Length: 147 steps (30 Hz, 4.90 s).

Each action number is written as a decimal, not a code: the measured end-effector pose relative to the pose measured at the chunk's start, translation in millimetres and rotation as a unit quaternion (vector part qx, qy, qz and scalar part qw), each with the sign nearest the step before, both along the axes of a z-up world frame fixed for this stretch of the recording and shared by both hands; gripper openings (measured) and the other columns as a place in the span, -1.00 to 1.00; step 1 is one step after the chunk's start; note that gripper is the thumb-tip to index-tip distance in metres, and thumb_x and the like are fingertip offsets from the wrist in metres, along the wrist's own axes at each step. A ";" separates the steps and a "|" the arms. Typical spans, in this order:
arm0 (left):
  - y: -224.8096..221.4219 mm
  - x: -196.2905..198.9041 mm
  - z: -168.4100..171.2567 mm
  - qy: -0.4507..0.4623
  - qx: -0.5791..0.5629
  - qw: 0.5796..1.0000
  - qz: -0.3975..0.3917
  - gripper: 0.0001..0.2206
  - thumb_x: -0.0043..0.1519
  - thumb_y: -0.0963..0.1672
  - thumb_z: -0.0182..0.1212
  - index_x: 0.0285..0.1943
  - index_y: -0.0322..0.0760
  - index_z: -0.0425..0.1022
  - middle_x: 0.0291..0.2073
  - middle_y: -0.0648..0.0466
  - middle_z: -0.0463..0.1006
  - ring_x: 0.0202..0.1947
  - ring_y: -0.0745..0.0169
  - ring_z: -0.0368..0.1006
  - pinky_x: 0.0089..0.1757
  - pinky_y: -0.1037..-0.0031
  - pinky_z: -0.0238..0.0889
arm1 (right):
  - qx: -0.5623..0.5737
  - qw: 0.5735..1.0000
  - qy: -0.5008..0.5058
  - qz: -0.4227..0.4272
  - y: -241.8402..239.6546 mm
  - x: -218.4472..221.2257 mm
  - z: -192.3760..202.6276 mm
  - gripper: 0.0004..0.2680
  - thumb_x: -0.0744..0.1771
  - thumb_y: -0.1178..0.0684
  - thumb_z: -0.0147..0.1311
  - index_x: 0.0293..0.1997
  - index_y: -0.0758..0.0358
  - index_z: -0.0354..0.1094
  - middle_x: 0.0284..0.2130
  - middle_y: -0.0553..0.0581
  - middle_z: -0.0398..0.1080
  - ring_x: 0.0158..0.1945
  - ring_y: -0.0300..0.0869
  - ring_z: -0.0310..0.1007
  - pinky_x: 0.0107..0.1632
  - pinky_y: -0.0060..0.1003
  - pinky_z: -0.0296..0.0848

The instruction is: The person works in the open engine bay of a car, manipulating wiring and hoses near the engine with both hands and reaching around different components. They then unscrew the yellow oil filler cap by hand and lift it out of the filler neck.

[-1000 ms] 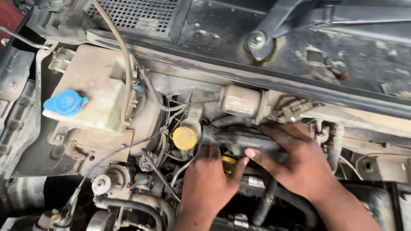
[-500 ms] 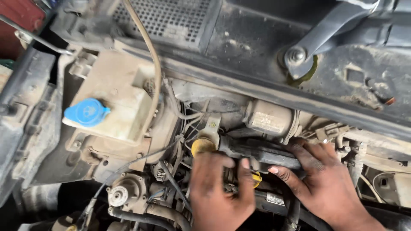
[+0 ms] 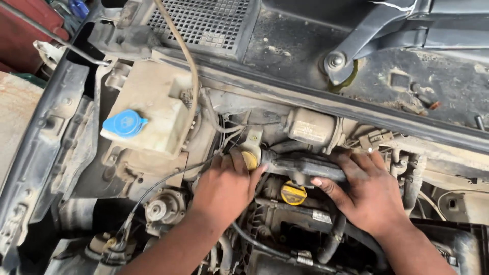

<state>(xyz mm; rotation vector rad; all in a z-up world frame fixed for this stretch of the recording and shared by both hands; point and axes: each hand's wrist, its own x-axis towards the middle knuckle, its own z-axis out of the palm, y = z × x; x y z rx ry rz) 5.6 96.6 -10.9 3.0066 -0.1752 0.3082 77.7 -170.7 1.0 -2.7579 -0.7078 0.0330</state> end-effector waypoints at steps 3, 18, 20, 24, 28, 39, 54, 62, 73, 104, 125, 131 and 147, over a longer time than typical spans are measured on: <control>-6.6 2.8 10.2 -0.001 -0.003 0.998 0.057 -0.47 0.37 0.09 0.05 -0.28 -0.56 0.48 -0.51 -0.26 0.57 -0.46 -0.16 0.58 -0.34 0.26 0.50 | -0.002 1.000 -0.003 0.003 1.5 -1.2 2.0 -0.48 0.24 -0.44 0.03 0.11 0.18 0.44 0.00 0.28 0.44 0.09 0.22 0.34 0.06 0.05 0.40; -22.1 18.4 -7.1 0.013 -0.019 0.987 0.161 -0.58 0.27 0.06 0.13 -0.20 -0.44 0.41 -0.48 -0.22 0.57 -0.46 -0.15 0.59 -0.42 0.20 0.50 | -0.004 0.999 0.031 -0.029 7.4 -8.2 13.3 -0.46 0.25 -0.49 0.00 0.17 0.12 0.40 0.12 0.26 0.38 0.25 0.21 0.24 0.18 0.07 0.34; -21.9 21.0 4.5 0.038 -0.030 0.985 0.166 -0.58 0.28 0.07 0.13 -0.16 -0.45 0.41 -0.45 -0.23 0.58 -0.43 -0.17 0.60 -0.40 0.18 0.51 | -0.018 0.998 0.045 -0.040 24.6 -14.0 23.9 -0.44 0.26 -0.50 0.00 0.18 0.15 0.39 0.13 0.27 0.37 0.28 0.23 0.20 0.17 0.10 0.33; -12.9 25.0 20.4 0.203 -0.048 0.967 0.146 -0.51 0.26 0.05 0.14 0.09 -0.50 0.28 -0.28 -0.29 0.60 -0.26 -0.25 0.60 -0.23 0.10 0.50 | -0.077 0.991 0.092 -0.057 88.5 -46.2 64.0 -0.43 0.27 -0.44 0.01 0.25 0.22 0.31 0.17 0.30 0.27 0.28 0.37 0.11 0.23 0.25 0.19; 13.6 18.7 74.0 0.362 0.011 0.931 0.043 -0.35 0.17 0.01 0.19 0.34 -0.47 0.13 -0.08 -0.30 0.56 -0.01 -0.24 0.53 0.02 0.11 0.42 | 0.050 0.988 -0.110 -0.094 122.1 -63.5 17.3 -0.64 0.24 -0.16 0.09 0.09 0.12 0.48 0.26 0.23 0.17 0.29 0.72 -0.15 0.27 0.54 -0.09; 108.0 19.3 88.3 0.067 0.290 0.902 -0.313 -0.67 0.09 0.00 0.13 -0.17 -0.32 0.57 -0.23 0.05 0.58 -0.03 0.11 0.34 -0.04 0.20 0.16 | 0.051 0.987 -0.113 -0.105 124.1 -64.6 -0.7 -0.71 0.29 -0.19 0.06 -0.03 0.11 0.53 0.32 0.24 0.10 0.30 0.73 -0.17 0.29 0.59 -0.15; 83.3 61.7 116.9 0.300 0.405 0.780 -0.372 -0.35 0.11 0.13 0.23 0.31 -0.29 0.35 -0.19 0.00 0.55 0.13 0.06 0.25 0.05 0.16 0.17 | 0.036 0.989 -0.102 -0.097 118.8 -58.4 24.7 -0.69 0.27 -0.19 0.07 -0.02 0.13 0.51 0.28 0.26 0.14 0.29 0.72 -0.12 0.26 0.58 -0.10; 81.1 62.5 115.2 0.353 0.410 0.770 -0.340 -0.37 0.19 0.11 0.20 0.41 -0.17 0.26 -0.01 -0.03 0.52 0.25 0.07 0.19 0.15 0.06 0.08 | -0.004 0.994 -0.081 -0.072 127.0 -72.9 78.4 -0.57 0.10 -0.24 0.21 -0.08 0.19 0.51 0.21 0.42 0.20 0.40 0.60 -0.02 0.34 0.59 -0.03; 81.1 67.8 107.6 0.365 0.385 0.783 -0.326 -0.30 0.24 0.10 0.14 0.57 0.06 0.00 0.37 -0.10 0.25 0.41 -0.02 0.05 0.17 -0.02 -0.02 | 0.266 0.961 -0.055 0.053 131.5 -36.9 6.5 -0.65 0.22 -0.09 0.37 0.03 0.15 0.39 -0.09 0.23 0.36 -0.04 0.08 0.47 -0.16 -0.06 0.58; 87.8 55.8 99.9 0.332 0.403 0.772 -0.364 -0.20 0.31 0.11 0.01 0.61 -0.22 -0.32 0.32 -0.21 0.27 0.38 -0.16 0.12 0.19 -0.17 -0.05 | 0.339 0.940 0.018 0.029 131.6 -47.7 -17.2 -0.56 0.19 0.12 0.39 0.15 0.39 0.39 -0.06 0.31 0.35 -0.06 0.14 0.46 -0.02 -0.14 0.51; 85.7 50.3 107.1 0.338 0.388 0.803 -0.302 -0.19 0.22 0.13 0.19 0.59 0.23 -0.26 0.34 -0.03 0.25 0.35 -0.03 0.14 0.26 0.03 -0.04 | 0.243 0.966 -0.072 0.046 138.8 -42.9 -16.8 -0.55 0.17 -0.09 0.40 0.06 0.38 0.44 -0.08 0.33 0.39 -0.02 0.20 0.45 0.00 -0.01 0.49; 86.1 51.4 106.2 0.329 0.399 0.796 -0.316 -0.18 0.21 0.13 0.21 0.57 0.13 -0.26 0.32 -0.04 0.31 0.31 -0.02 0.19 0.19 0.01 0.03 | 0.292 0.954 -0.010 0.061 139.3 -41.5 -17.8 -0.59 0.17 -0.03 0.37 0.05 0.35 0.45 -0.03 0.31 0.39 0.05 0.14 0.43 0.07 -0.06 0.48; 89.4 47.9 104.9 0.299 0.384 0.818 -0.307 -0.13 0.13 0.16 0.28 0.57 -0.03 -0.10 0.17 -0.02 0.44 0.22 0.02 0.32 0.14 0.12 0.09 | 0.293 0.950 -0.105 0.020 137.7 -52.3 2.2 -0.60 0.14 -0.14 0.36 -0.08 0.29 0.49 -0.22 0.27 0.48 -0.26 0.09 0.61 -0.20 -0.13 0.62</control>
